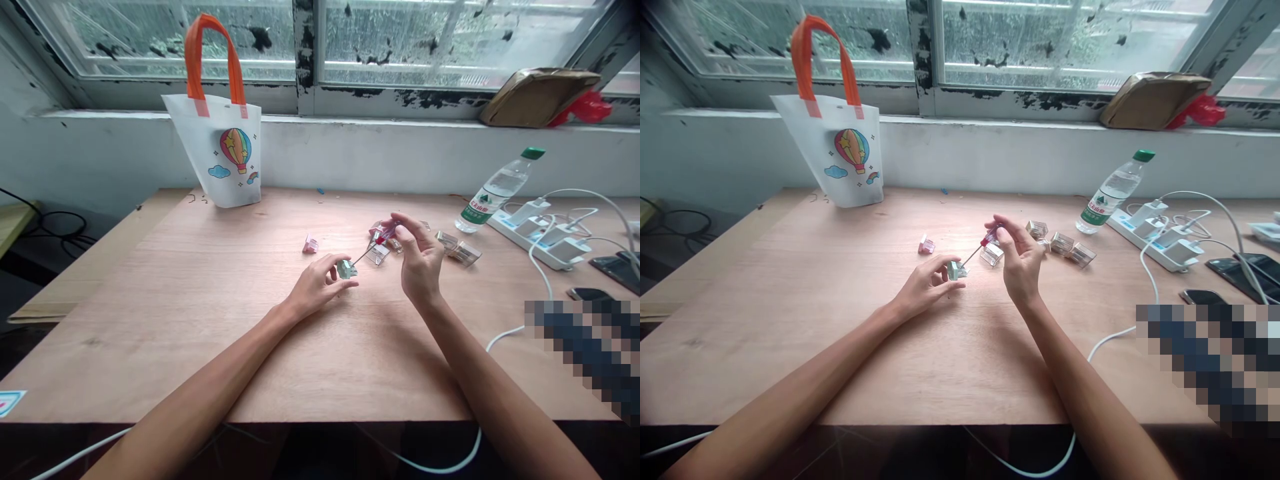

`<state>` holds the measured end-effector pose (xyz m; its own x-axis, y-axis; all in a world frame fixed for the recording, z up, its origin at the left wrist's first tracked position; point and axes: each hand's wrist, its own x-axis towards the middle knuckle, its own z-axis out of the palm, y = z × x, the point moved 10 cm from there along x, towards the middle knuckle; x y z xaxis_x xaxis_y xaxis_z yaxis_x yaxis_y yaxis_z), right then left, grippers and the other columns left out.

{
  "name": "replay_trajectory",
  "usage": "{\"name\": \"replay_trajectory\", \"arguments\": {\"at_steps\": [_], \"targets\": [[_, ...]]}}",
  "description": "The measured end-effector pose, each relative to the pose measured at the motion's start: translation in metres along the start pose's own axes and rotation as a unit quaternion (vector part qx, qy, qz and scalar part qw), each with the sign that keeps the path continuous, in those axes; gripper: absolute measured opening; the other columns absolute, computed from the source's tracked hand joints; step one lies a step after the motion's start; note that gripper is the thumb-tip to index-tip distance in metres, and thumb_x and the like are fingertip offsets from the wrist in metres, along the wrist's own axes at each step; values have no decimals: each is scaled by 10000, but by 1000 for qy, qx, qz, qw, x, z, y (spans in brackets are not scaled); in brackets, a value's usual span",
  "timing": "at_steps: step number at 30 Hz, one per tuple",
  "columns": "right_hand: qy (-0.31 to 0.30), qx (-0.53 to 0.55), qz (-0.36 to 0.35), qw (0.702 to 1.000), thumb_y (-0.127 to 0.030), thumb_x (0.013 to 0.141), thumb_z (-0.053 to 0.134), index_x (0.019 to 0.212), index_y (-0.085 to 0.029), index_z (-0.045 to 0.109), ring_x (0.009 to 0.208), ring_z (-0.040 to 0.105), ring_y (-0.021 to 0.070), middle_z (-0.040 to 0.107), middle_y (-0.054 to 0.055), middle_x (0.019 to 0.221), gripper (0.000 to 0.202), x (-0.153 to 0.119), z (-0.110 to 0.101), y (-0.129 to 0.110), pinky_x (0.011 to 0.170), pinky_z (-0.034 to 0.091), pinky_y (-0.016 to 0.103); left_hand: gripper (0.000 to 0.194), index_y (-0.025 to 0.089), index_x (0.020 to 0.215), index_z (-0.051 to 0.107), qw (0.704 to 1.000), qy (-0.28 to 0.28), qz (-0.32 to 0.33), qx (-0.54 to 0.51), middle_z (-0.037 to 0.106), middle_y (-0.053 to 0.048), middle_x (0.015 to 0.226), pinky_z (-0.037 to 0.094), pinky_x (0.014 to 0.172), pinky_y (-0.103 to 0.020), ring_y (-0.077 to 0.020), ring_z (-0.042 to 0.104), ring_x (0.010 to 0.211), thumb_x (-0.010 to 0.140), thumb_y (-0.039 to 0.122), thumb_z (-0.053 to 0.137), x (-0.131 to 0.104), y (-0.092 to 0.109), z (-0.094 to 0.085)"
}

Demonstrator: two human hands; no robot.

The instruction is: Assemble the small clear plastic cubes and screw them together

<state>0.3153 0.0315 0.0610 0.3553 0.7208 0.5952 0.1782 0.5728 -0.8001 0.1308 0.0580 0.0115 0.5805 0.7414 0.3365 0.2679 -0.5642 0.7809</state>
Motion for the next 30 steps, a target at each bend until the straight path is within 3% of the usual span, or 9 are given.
{"name": "replay_trajectory", "arguments": {"at_steps": [5, 9, 14, 20, 22, 24, 27, 30], "targets": [[-13, -17, 3, 1000, -419, 923, 695, 1144, -293, 688, 931, 732, 204, 696, 30, 1017, 254, -1, 2, 2, 866, 623, 411, 451, 238, 1281, 628, 1000, 1, -1, -2, 668, -59, 1126, 550, 690, -285, -141, 590, 780, 888, 418, 755, 0, 0, 0], [-8, -25, 15, 1000, -425, 975, 614, 1308, -294, 590, 1008, 724, 214, 709, 59, 1104, 359, 1, 0, 5, 924, 614, 441, 436, 230, 1259, 625, 1000, 5, 2, -9, 667, -61, 1104, 553, 683, -281, -145, 593, 788, 887, 416, 754, 0, 0, -1], [12, -2, 17, 1000, -433, 996, 553, 1231, -253, 610, 992, 721, 212, 707, 73, 1120, 301, 4, -2, 10, 890, 618, 426, 450, 223, 1261, 621, 1000, 13, 2, -27, 665, -64, 1140, 562, 688, -277, -137, 597, 794, 870, 382, 773, 1, -2, -2], [85, -64, 1, 994, -447, 1010, 495, 1215, -236, 638, 827, 677, 164, 692, 68, 1047, 327, 12, -28, 9, 738, 575, 328, 477, 207, 1288, 610, 998, 37, -20, -38, 665, -61, 1101, 580, 682, -262, -150, 613, 836, 869, 374, 766, 0, -6, -6], [40, -107, 22, 993, -441, 990, 514, 1130, -210, 676, 761, 644, 164, 695, 59, 954, 315, 18, -28, 16, 686, 538, 316, 472, 203, 1291, 604, 997, 52, -29, -40, 661, -58, 1072, 586, 693, -262, -158, 626, 858, 880, 383, 751, 0, -9, -9], [-84, -180, 64, 978, -435, 956, 551, 983, -189, 701, 702, 610, 168, 684, 42, 824, 290, 21, -15, 30, 647, 490, 310, 460, 207, 1283, 602, 996, 65, -38, -41, 657, -53, 1045, 587, 716, -270, -165, 636, 872, 891, 407, 735, 0, -13, -11], [-254, -310, 113, 909, -400, 924, 571, 768, -187, 653, 635, 562, 163, 644, 19, 686, 275, 13, -3, 50, 615, 410, 306, 470, 214, 1284, 590, 995, 79, -49, -46, 656, -55, 1050, 580, 724, -276, -177, 642, 898, 895, 440, 725, 1, -17, -13], [-283, -392, 121, 867, -339, 917, 543, 714, -201, 599, 612, 551, 162, 648, 18, 666, 252, 11, -13, 54, 605, 372, 307, 472, 216, 1281, 586, 994, 86, -52, -50, 654, -65, 1091, 575, 713, -272, -181, 640, 912, 892, 444, 726, 1, -19, -15]]}}
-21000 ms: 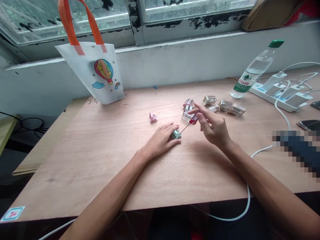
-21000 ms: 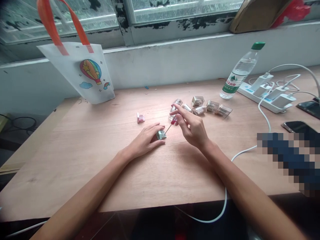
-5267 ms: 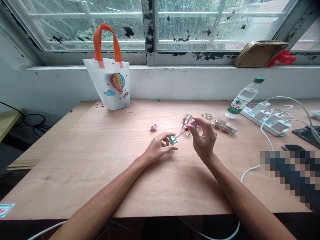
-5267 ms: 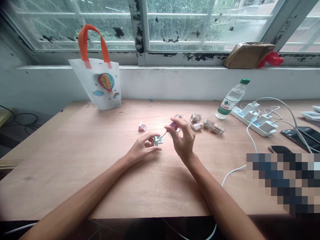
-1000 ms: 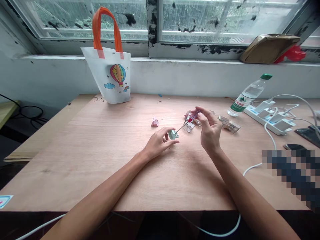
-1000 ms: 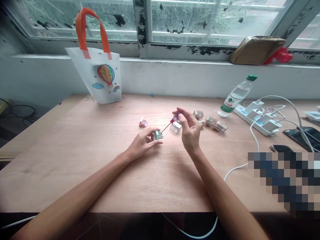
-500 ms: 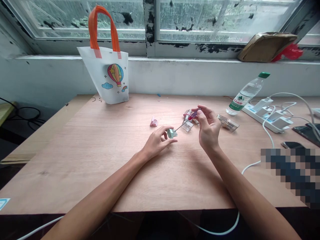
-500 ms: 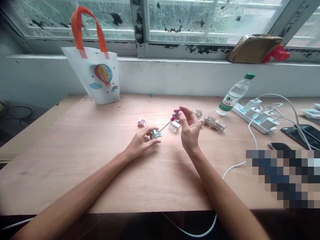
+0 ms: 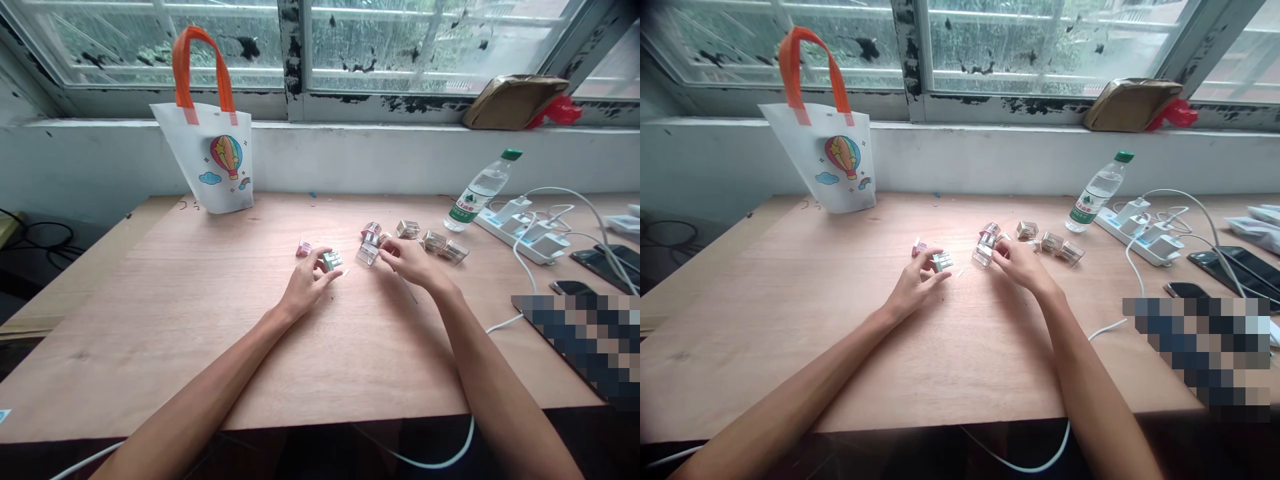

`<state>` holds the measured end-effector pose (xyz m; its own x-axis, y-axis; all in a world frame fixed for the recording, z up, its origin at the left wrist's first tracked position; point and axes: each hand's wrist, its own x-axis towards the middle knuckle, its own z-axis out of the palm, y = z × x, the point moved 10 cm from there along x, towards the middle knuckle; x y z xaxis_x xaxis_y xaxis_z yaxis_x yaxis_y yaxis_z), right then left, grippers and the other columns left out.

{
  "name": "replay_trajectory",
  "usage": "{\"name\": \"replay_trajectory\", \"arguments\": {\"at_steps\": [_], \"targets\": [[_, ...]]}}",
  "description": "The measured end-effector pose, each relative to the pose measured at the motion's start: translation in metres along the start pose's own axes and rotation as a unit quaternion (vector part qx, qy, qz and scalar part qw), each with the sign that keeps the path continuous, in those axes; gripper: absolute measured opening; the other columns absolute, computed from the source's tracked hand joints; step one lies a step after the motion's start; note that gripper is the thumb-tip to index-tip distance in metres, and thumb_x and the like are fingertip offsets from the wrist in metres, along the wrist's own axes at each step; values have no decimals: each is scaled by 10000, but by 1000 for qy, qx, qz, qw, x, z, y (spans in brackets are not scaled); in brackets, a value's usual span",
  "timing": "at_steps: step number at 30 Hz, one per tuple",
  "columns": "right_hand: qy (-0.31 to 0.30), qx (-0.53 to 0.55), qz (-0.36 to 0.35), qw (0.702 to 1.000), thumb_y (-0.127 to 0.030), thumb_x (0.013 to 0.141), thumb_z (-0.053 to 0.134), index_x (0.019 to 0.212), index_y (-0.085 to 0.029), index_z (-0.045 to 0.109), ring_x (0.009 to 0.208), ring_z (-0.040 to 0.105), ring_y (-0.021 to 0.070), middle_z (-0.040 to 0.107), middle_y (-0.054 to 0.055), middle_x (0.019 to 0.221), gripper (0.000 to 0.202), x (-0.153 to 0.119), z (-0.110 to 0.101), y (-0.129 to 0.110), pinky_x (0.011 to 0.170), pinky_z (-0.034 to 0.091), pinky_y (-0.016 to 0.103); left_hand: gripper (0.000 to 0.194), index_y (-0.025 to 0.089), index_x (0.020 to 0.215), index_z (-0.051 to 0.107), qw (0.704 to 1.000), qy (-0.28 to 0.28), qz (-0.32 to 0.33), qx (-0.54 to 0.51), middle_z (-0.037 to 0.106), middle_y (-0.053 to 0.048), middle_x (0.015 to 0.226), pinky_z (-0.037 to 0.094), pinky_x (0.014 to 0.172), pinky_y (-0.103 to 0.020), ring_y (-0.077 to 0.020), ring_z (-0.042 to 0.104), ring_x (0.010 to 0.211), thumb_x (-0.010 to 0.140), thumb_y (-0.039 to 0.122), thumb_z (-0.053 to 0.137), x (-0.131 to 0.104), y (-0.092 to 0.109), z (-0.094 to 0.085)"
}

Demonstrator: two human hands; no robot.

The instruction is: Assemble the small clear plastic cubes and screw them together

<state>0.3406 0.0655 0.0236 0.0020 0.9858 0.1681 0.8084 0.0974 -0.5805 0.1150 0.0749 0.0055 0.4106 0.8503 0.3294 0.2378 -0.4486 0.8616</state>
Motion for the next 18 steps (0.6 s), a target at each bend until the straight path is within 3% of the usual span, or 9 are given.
{"name": "replay_trajectory", "arguments": {"at_steps": [5, 8, 12, 15, 18], "targets": [[-33, -73, 32, 996, -296, 908, 545, 697, -211, 604, 600, 586, 185, 663, 37, 644, 235, -7, -1, 14, 567, 355, 307, 459, 223, 1282, 591, 1000, -12, -10, 3, 655, -49, 1048, 577, 754, -286, -175, 656, 893, 897, 433, 726, -1, -2, 2], [-16, -104, 32, 994, -454, 965, 526, 716, -214, 628, 622, 611, 208, 700, 72, 718, 361, -7, -2, 15, 568, 357, 312, 465, 221, 1284, 589, 1000, -12, -7, 1, 657, -50, 1056, 575, 751, -281, -177, 658, 906, 899, 444, 723, -1, -2, 2], [30, -151, 45, 987, -663, 1006, 350, 758, -219, 637, 731, 662, 260, 730, 118, 837, 584, -4, 1, 10, 622, 391, 334, 466, 217, 1282, 588, 1000, -15, -3, 0, 659, -58, 1076, 572, 730, -266, -181, 656, 932, 904, 458, 714, -1, 0, 2], [27, -169, 17, 985, -656, 960, 500, 845, -208, 670, 845, 686, 303, 739, 141, 919, 493, -2, 17, -2, 662, 426, 352, 472, 224, 1296, 584, 1000, -18, -8, 6, 656, -61, 1090, 573, 722, -266, -185, 661, 941, 911, 469, 704, -1, 3, 2], [42, -163, -11, 986, -509, 938, 632, 961, -197, 677, 951, 683, 324, 736, 145, 1008, 316, -2, 25, -13, 721, 462, 374, 457, 222, 1279, 586, 1000, -16, -4, 8, 655, -62, 1085, 581, 725, -277, -189, 659, 937, 913, 472, 698, -1, 6, 2]]}}
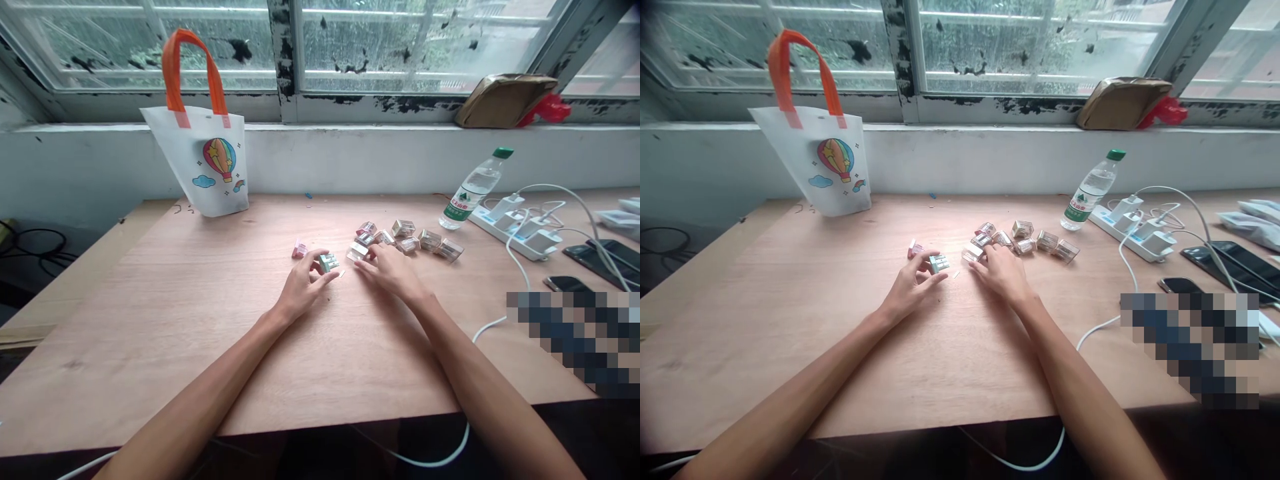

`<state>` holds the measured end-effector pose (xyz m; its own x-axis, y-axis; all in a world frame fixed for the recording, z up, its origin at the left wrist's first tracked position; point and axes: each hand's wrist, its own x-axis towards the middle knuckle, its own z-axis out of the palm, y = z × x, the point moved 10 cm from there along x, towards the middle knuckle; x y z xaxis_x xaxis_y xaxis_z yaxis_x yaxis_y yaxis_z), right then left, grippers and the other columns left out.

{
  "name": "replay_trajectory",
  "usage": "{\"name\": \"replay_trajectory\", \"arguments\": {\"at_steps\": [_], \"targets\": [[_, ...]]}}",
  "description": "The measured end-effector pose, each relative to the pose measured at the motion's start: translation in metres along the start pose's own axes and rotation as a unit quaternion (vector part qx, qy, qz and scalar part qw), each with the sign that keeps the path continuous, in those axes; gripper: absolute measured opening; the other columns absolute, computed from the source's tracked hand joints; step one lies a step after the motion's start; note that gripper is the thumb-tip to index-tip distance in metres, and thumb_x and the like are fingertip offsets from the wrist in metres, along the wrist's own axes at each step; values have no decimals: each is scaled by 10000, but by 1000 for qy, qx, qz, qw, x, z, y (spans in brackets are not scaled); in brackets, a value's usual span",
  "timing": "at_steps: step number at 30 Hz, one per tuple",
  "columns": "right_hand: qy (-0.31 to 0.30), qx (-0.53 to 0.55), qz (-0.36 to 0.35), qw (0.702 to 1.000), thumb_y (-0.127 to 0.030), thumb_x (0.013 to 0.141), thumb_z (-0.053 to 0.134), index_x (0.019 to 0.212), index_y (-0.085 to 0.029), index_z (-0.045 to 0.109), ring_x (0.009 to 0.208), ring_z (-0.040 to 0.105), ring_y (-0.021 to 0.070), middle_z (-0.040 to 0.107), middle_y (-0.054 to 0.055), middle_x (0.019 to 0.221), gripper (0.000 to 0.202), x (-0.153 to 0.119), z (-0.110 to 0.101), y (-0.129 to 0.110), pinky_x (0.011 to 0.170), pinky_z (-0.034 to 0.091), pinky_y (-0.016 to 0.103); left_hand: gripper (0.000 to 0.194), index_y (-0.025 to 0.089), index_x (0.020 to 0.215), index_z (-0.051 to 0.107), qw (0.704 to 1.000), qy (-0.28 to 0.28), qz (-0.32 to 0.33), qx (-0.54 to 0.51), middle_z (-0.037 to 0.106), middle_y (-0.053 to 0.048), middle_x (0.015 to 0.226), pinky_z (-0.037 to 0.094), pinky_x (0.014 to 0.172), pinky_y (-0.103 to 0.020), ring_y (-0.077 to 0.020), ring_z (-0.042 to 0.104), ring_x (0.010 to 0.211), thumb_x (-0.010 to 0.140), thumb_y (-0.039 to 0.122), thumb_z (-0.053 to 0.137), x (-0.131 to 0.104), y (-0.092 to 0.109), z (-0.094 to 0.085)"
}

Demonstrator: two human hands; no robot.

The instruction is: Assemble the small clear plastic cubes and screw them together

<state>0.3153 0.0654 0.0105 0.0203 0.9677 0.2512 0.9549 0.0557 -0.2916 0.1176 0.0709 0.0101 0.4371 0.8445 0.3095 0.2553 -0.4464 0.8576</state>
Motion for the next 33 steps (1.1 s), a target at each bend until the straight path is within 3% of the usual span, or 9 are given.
{"name": "replay_trajectory", "arguments": {"at_steps": [2, 7, 14, 18, 21, 25, 28, 33], "targets": [[16, 38, -18, 999, -444, 933, 654, 1027, -195, 672, 975, 680, 314, 737, 131, 1036, 267, 0, -2, -7, 754, 481, 382, 452, 220, 1270, 586, 1000, 1, 4, 5, 660, -60, 1070, 587, 733, -287, -194, 660, 938, 914, 476, 694, 0, 2, 0], [67, 189, -46, 979, -390, 926, 664, 1260, -184, 626, 900, 689, 248, 738, 98, 1060, 394, 0, -14, -12, 750, 513, 365, 446, 229, 1298, 570, 998, 39, 14, 38, 642, -77, 1164, 589, 721, -285, -182, 645, 923, 925, 447, 686, 0, 4, -8], [77, 227, -82, 967, -443, 924, 665, 1232, -181, 676, 804, 633, 206, 701, 76, 967, 405, 1, -11, -16, 722, 509, 350, 428, 212, 1315, 551, 996, 68, 13, 48, 626, -93, 1203, 584, 713, -271, -172, 628, 920, 942, 389, 665, -2, 3, -14], [76, 267, -65, 959, -480, 899, 690, 1174, -172, 698, 794, 615, 196, 688, 84, 1002, 413, 3, -7, -13, 725, 503, 355, 416, 210, 1313, 549, 996, 71, 6, 47, 637, -89, 1140, 585, 718, -279, -183, 638, 936, 944, 369, 658, -2, 1, -15], [56, 411, -27, 909, -524, 888, 693, 1185, -174, 676, 859, 626, 198, 689, 94, 1075, 459, 4, 1, -9, 704, 506, 333, 425, 204, 1322, 537, 997, 68, -6, 34, 650, -77, 1063, 585, 754, -294, -189, 651, 935, 948, 363, 657, -2, -1, -14], [-7, 561, 5, 828, -542, 876, 705, 1314, -197, 620, 838, 605, 173, 662, 49, 979, 564, 0, 15, -20, 692, 515, 309, 447, 200, 1301, 525, 998, 64, -2, 16, 628, -104, 1221, 581, 844, -332, -187, 669, 955, 927, 380, 693, -3, 0, -13], [-70, 583, 10, 810, -524, 882, 710, 1434, -236, 563, 798, 590, 151, 645, 26, 953, 640, -6, 25, -34, 738, 527, 315, 447, 214, 1283, 528, 998, 65, 5, -3, 608, -110, 1313, 571, 923, -365, -215, 684, 1055, 917, 393, 710, -2, -2, -12], [-92, 596, 25, 797, -508, 875, 727, 1353, -259, 635, 841, 601, 153, 672, 39, 1044, 546, -11, 36, -39, 769, 525, 311, 455, 234, 1244, 542, 998, 37, 23, -51, 615, -103, 1329, 566, 986, -383, -264, 669, 1202, 877, 392, 760, -1, -2, -7]]}}
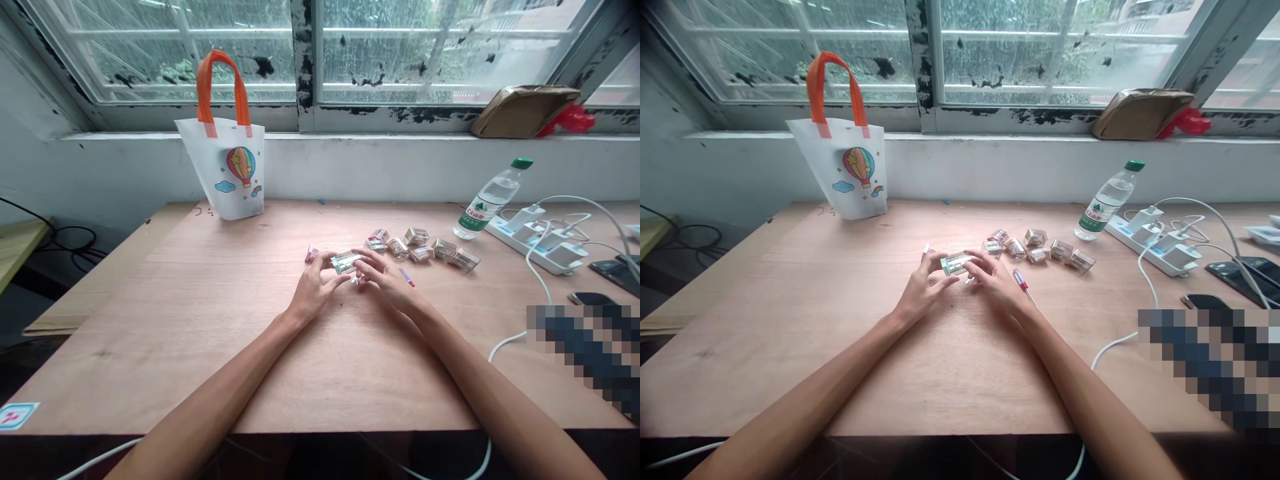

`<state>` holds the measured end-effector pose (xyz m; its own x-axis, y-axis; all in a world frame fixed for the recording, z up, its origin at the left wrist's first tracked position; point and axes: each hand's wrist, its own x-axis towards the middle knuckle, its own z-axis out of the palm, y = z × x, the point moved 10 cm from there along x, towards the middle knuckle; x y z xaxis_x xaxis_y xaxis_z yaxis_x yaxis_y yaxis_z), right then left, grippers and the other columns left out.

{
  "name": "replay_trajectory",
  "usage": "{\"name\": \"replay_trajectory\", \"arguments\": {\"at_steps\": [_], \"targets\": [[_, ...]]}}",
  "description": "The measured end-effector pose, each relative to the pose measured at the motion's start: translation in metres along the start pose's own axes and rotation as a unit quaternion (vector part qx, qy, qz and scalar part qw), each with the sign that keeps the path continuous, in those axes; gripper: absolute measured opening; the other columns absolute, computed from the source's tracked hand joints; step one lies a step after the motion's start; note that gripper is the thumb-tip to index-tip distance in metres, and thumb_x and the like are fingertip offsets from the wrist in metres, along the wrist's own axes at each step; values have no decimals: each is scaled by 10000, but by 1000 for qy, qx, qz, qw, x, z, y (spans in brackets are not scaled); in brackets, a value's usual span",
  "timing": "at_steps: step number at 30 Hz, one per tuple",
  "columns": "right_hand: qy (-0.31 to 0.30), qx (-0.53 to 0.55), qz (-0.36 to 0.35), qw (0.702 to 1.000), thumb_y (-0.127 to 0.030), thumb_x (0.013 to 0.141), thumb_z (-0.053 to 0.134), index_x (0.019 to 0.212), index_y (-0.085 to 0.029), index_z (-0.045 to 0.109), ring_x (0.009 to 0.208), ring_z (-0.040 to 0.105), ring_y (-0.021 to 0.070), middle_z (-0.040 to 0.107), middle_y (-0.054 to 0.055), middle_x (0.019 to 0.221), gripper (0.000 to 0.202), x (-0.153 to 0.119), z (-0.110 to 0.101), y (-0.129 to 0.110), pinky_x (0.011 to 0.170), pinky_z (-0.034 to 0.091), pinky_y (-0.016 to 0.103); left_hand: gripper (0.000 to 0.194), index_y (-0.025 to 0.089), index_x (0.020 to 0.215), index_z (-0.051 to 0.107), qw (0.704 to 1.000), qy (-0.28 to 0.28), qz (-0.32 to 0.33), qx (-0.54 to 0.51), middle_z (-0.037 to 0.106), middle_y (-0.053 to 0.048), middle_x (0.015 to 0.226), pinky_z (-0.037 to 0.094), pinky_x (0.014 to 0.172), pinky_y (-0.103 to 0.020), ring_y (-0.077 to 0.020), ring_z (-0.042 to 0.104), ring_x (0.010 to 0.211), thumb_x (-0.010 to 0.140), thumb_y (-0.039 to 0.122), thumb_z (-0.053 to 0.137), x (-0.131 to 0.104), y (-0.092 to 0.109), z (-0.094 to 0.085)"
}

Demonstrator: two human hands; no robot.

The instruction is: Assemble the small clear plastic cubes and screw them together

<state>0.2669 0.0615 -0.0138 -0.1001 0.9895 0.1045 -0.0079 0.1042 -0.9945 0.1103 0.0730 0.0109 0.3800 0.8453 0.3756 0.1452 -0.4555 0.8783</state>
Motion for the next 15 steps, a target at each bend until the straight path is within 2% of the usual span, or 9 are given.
{"name": "replay_trajectory", "arguments": {"at_steps": [9, 15], "targets": [[-25, 23, -12, 999, -462, 877, 742, 1332, -261, 624, 792, 616, 141, 686, 36, 1040, 512, -2, 8, -3, 693, 512, 278, 513, 225, 1229, 541, 999, -11, -14, -35, 643, -99, 1346, 555, 1040, -396, -259, 680, 1209, 807, 293, 825, -1, -6, 2], [-38, 24, -11, 999, -437, 855, 773, 1314, -257, 614, 742, 631, 136, 699, 27, 989, 519, 1, 10, 2, 621, 515, 262, 591, 189, 1305, 588, 997, -4, -58, -55, 717, -92, 1276, 597, 968, -357, -262, 719, 1147, 774, 274, 834, -2, -18, 1]]}}
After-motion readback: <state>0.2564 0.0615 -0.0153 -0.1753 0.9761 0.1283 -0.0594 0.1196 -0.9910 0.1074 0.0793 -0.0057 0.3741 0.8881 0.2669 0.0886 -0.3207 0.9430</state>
